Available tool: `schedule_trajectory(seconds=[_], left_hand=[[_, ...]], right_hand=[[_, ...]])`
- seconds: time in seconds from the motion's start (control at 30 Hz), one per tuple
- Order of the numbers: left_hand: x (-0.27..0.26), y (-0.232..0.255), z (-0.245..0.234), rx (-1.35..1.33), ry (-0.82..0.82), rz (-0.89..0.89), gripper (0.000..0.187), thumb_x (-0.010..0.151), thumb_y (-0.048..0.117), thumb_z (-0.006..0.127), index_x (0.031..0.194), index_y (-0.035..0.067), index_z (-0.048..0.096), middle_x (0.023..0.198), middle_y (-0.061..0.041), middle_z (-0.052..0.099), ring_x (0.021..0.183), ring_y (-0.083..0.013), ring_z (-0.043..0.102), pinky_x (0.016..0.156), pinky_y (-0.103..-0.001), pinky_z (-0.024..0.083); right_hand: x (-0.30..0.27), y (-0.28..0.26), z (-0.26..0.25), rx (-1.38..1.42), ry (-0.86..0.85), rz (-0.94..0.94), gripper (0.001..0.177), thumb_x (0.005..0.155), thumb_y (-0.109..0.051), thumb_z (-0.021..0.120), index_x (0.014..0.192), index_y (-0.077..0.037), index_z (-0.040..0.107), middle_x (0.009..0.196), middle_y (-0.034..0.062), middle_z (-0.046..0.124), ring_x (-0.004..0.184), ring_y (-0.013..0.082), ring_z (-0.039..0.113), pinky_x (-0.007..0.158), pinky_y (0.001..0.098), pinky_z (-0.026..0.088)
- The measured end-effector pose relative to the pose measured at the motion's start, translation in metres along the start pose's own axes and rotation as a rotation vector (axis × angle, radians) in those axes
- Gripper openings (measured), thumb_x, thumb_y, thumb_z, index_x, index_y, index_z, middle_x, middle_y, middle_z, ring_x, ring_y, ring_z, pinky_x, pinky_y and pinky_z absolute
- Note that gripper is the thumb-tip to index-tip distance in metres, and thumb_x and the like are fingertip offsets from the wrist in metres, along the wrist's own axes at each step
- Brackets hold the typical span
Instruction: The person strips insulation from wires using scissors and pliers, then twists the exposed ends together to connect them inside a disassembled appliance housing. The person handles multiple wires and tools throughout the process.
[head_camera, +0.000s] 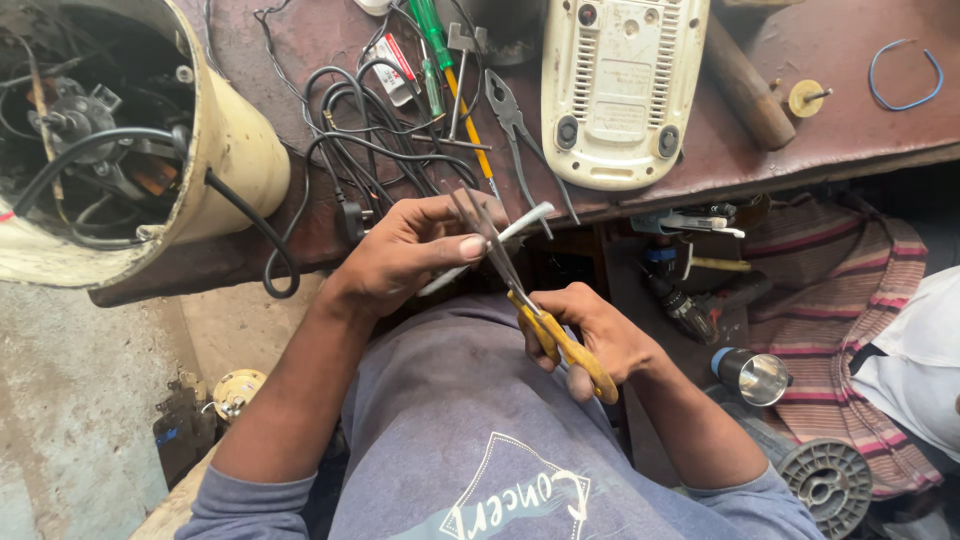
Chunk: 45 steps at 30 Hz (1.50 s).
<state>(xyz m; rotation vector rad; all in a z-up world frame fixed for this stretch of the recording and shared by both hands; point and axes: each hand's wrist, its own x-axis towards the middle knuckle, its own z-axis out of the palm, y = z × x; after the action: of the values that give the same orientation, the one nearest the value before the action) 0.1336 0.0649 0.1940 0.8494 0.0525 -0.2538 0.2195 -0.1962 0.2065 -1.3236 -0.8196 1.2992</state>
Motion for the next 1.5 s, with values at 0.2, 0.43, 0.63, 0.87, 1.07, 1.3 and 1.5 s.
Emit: schedule_trajectory(seconds=[0.2, 0.43, 0.63, 0.87, 1.07, 1.3, 1.5], left_hand=[[0.007, 0.003, -0.01, -0.152, -0.078, 0.146, 0.029, 0.098, 0.007, 0.074, 0.126, 0.003, 0.067, 0.14, -0.009, 0.059, 0.126, -0.0173, 0.061, 0.116, -0.038, 0.048], [0.006, 0.014, -0.018, 0.108, 0.088, 0.075, 0.022, 0.095, 0.013, 0.075, 0.11, -0.003, 0.072, 0.14, -0.008, 0.058, 0.094, -0.0107, 0.055, 0.077, -0.027, 0.045], [0.002, 0.009, -0.007, 0.051, 0.123, -0.01, 0.025, 0.098, 0.02, 0.074, 0.111, -0.002, 0.073, 0.098, -0.004, 0.071, 0.091, -0.0102, 0.065, 0.083, -0.026, 0.054], [0.003, 0.001, -0.012, 0.032, 0.161, 0.021, 0.023, 0.1, 0.019, 0.072, 0.108, -0.003, 0.073, 0.094, -0.002, 0.071, 0.087, -0.0088, 0.064, 0.081, -0.026, 0.053], [0.004, 0.002, -0.011, -0.052, 0.224, 0.013, 0.023, 0.101, 0.017, 0.072, 0.11, -0.004, 0.071, 0.095, -0.003, 0.07, 0.082, -0.0091, 0.063, 0.072, -0.024, 0.052], [0.007, 0.0, -0.01, -0.1, 0.223, -0.032, 0.024, 0.101, 0.018, 0.069, 0.111, -0.003, 0.07, 0.089, -0.006, 0.073, 0.071, -0.0105, 0.069, 0.06, -0.024, 0.057], [0.02, -0.019, -0.005, -0.037, 0.381, 0.106, 0.026, 0.104, 0.018, 0.071, 0.114, -0.006, 0.074, 0.094, -0.002, 0.071, 0.082, -0.0058, 0.061, 0.073, -0.021, 0.05]], right_hand=[[0.012, 0.007, 0.002, 0.108, -0.024, -0.02, 0.092, 0.058, -0.092, 0.074, 0.085, -0.006, 0.058, 0.07, -0.0004, 0.062, 0.061, 0.0089, 0.064, 0.056, 0.0231, 0.051], [0.03, -0.001, 0.01, 0.25, 0.028, 0.09, 0.101, 0.053, -0.085, 0.085, 0.101, 0.0, 0.059, 0.079, 0.0058, 0.062, 0.068, 0.0136, 0.062, 0.063, 0.0279, 0.053], [0.053, -0.01, 0.015, 0.103, -0.004, -0.023, 0.118, 0.059, -0.098, 0.069, 0.124, -0.001, 0.053, 0.108, 0.0062, 0.059, 0.101, 0.0166, 0.059, 0.094, 0.0329, 0.05], [0.058, 0.015, 0.015, 0.193, -0.017, -0.044, 0.112, 0.055, -0.103, 0.062, 0.106, -0.003, 0.06, 0.098, 0.0068, 0.062, 0.088, 0.0169, 0.061, 0.084, 0.0312, 0.054], [0.06, 0.007, 0.022, 0.362, 0.108, 0.275, 0.115, 0.05, -0.096, 0.072, 0.097, 0.007, 0.055, 0.085, 0.0181, 0.054, 0.076, 0.027, 0.054, 0.072, 0.0384, 0.044], [0.067, -0.011, 0.031, 0.528, 0.056, -0.006, 0.104, 0.059, -0.093, 0.071, 0.118, -0.008, 0.054, 0.108, 0.0077, 0.056, 0.098, 0.0157, 0.058, 0.088, 0.0317, 0.046], [0.066, 0.026, 0.025, 0.746, 0.114, -0.108, 0.071, 0.077, -0.063, 0.08, 0.098, 0.001, 0.058, 0.078, 0.0093, 0.058, 0.066, 0.0185, 0.055, 0.061, 0.0305, 0.046]])
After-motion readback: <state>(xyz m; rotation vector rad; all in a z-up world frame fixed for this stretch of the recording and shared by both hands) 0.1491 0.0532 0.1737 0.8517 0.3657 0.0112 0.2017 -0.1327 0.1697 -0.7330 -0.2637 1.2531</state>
